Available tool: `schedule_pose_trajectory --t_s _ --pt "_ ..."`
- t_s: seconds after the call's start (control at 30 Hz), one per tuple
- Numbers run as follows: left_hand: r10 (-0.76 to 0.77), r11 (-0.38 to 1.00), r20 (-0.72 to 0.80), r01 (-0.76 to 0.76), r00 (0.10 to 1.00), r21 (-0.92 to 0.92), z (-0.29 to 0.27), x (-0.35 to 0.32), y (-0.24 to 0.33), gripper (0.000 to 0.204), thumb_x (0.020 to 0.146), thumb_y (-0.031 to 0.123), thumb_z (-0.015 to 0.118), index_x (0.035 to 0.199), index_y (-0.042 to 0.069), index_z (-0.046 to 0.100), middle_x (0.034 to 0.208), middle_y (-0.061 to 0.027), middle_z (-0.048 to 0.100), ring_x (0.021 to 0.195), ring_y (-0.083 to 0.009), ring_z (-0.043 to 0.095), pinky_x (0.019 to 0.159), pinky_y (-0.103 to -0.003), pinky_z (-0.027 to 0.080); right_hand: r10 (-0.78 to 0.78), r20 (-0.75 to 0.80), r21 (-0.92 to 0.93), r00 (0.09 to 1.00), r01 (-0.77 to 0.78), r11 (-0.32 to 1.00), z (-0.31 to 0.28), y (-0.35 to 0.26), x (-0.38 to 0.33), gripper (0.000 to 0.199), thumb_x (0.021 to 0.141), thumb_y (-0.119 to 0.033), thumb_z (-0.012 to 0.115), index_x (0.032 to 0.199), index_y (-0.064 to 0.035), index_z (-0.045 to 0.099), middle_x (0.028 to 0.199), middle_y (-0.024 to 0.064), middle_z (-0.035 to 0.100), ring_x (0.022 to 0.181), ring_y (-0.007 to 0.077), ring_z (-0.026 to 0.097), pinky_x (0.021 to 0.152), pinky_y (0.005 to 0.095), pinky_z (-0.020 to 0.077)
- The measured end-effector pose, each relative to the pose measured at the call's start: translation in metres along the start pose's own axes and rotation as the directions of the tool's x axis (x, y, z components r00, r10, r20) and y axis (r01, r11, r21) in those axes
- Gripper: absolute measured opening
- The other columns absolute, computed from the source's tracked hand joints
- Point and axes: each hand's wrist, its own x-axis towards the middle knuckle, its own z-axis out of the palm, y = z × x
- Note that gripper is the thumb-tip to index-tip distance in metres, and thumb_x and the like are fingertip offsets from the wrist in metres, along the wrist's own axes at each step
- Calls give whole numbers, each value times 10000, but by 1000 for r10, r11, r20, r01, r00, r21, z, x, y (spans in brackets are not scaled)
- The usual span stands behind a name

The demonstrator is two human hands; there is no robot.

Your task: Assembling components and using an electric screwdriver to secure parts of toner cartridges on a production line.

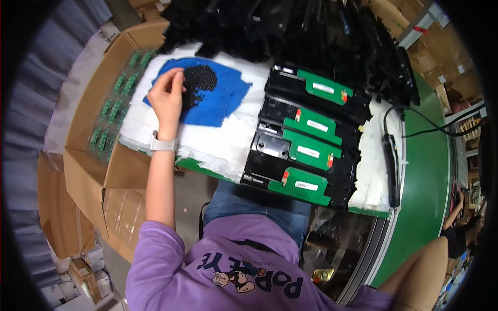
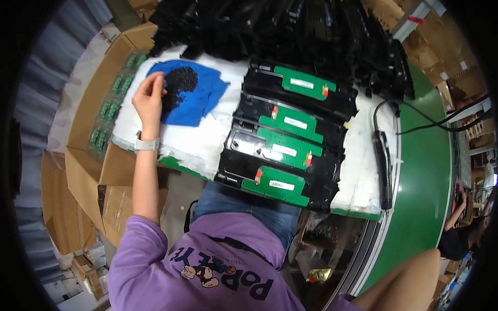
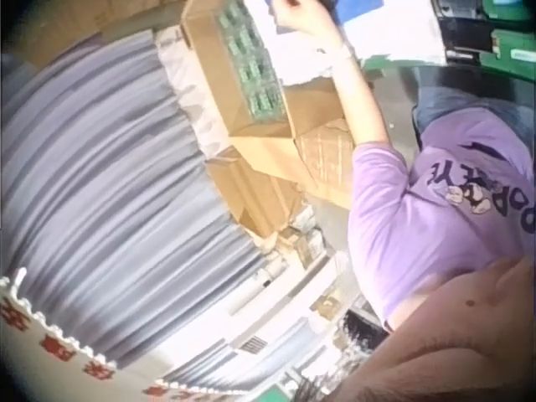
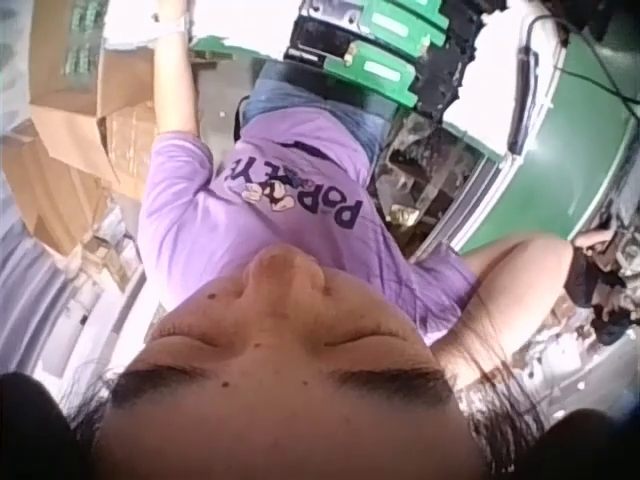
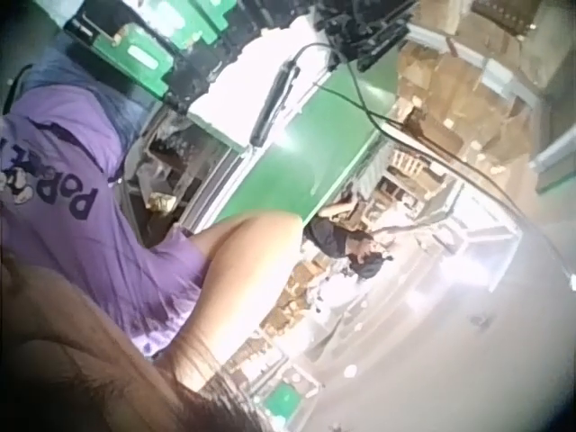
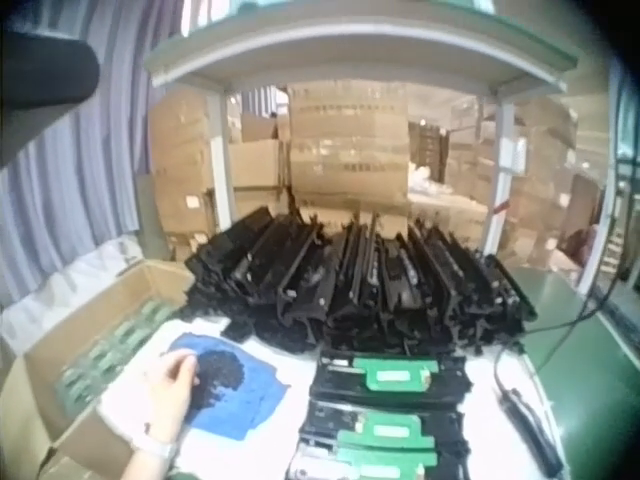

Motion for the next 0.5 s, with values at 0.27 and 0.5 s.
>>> schedule_pose_trajectory --t_s 0.27,0.5 --pt "-1 991 -6 1 1000 -133 5 -1 -2 143 866 104 603 934 -7 663 846 -41 638 655 -78 570 525 -201 489 160 286 -238 945 -92 967 36 -49 42 182 799 -23 574 980 -19 597 1094 245 540 988 388 570 883 510 416" --pt "-25 954 35 34 999 -297 -4 -2 -35 126 883 104 584 930 1 641 714 -28 597 534 -55 487 458 -182 391 339 380 -607 861 -45 793 103 -54 65 182 804 -21 570 984 -18 595 1106 253 537 1002 397 568 896 519 412"
